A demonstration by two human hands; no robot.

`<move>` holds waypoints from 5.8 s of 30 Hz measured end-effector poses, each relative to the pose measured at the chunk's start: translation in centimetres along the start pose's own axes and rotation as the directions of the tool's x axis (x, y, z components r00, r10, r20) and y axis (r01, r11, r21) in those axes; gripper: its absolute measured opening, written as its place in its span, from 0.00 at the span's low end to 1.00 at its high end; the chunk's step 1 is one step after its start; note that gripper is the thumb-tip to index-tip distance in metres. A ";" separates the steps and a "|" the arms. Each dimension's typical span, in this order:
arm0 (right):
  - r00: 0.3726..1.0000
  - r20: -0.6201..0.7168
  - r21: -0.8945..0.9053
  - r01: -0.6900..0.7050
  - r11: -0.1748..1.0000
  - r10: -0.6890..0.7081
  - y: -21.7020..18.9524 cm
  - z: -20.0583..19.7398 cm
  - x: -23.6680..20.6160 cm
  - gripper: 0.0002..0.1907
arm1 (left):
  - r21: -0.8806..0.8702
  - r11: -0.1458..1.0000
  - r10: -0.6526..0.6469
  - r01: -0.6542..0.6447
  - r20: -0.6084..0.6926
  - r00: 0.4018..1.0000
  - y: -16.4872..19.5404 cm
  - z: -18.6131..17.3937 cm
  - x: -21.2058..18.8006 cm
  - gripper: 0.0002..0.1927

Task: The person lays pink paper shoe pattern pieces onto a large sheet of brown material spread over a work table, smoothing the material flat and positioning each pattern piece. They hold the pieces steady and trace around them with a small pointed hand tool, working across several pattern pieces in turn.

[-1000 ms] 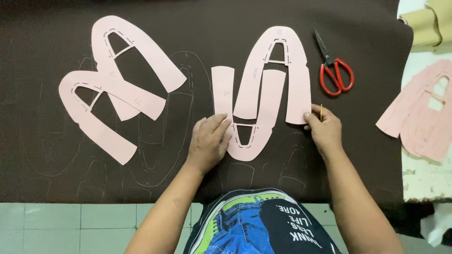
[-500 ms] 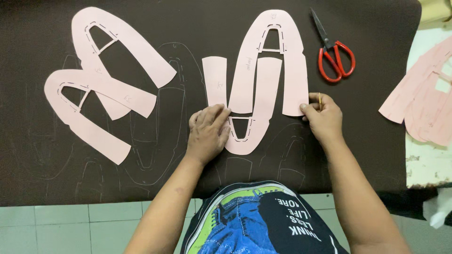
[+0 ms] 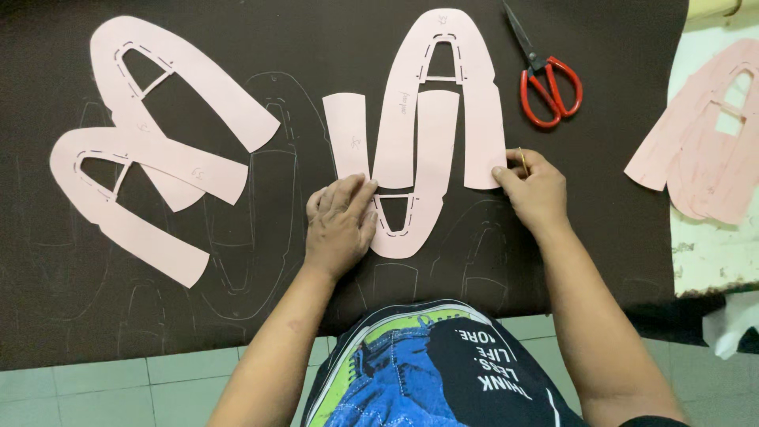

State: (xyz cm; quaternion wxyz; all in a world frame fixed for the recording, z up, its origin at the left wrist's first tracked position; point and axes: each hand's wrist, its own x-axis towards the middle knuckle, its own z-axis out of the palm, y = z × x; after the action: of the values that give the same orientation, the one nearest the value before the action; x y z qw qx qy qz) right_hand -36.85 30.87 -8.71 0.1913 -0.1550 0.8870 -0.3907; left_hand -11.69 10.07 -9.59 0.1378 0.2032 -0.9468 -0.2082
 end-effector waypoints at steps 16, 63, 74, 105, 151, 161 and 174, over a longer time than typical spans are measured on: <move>0.998 0.006 -0.104 -0.058 0.993 0.059 0.2 -0.3 0.7 0.16 | -0.023 0.995 -0.104 0.102 -0.078 0.992 -0.7 1.0 -0.8 0.38; 0.831 0.534 0.615 -0.507 0.604 0.156 1.4 4.8 -6.1 0.20 | -0.167 0.938 -0.292 0.304 0.095 0.952 -2.8 -1.3 0.5 0.29; 0.835 0.528 0.606 -0.499 0.620 0.155 1.8 5.2 -5.8 0.22 | -0.136 0.945 -0.287 0.297 0.083 0.954 -3.0 -0.9 0.8 0.32; 0.991 -0.088 -0.162 -0.117 0.980 0.104 -0.8 0.5 0.5 0.18 | -0.090 0.947 -0.299 0.309 0.112 0.948 -2.8 -1.7 0.8 0.34; 0.994 0.065 -0.010 -0.086 0.996 0.087 -0.9 -1.3 1.0 0.18 | -0.041 0.962 -0.264 0.271 0.121 0.957 -2.8 -1.3 0.5 0.32; 0.996 0.044 -0.054 -0.079 0.995 0.082 -0.9 -1.1 0.7 0.19 | 0.026 0.991 -0.130 0.130 0.002 0.992 -1.7 0.0 -0.7 0.26; 0.996 0.046 -0.009 -0.073 0.997 0.073 0.3 -0.8 1.0 0.19 | 0.056 0.983 0.171 -0.175 0.071 0.983 3.5 2.1 -3.6 0.28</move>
State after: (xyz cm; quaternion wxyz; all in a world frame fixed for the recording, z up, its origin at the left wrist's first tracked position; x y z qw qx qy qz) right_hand -38.15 31.13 -8.66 0.2253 -0.1322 0.8888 -0.3766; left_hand -10.44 15.28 -10.47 0.1176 0.1174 -0.9709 -0.1724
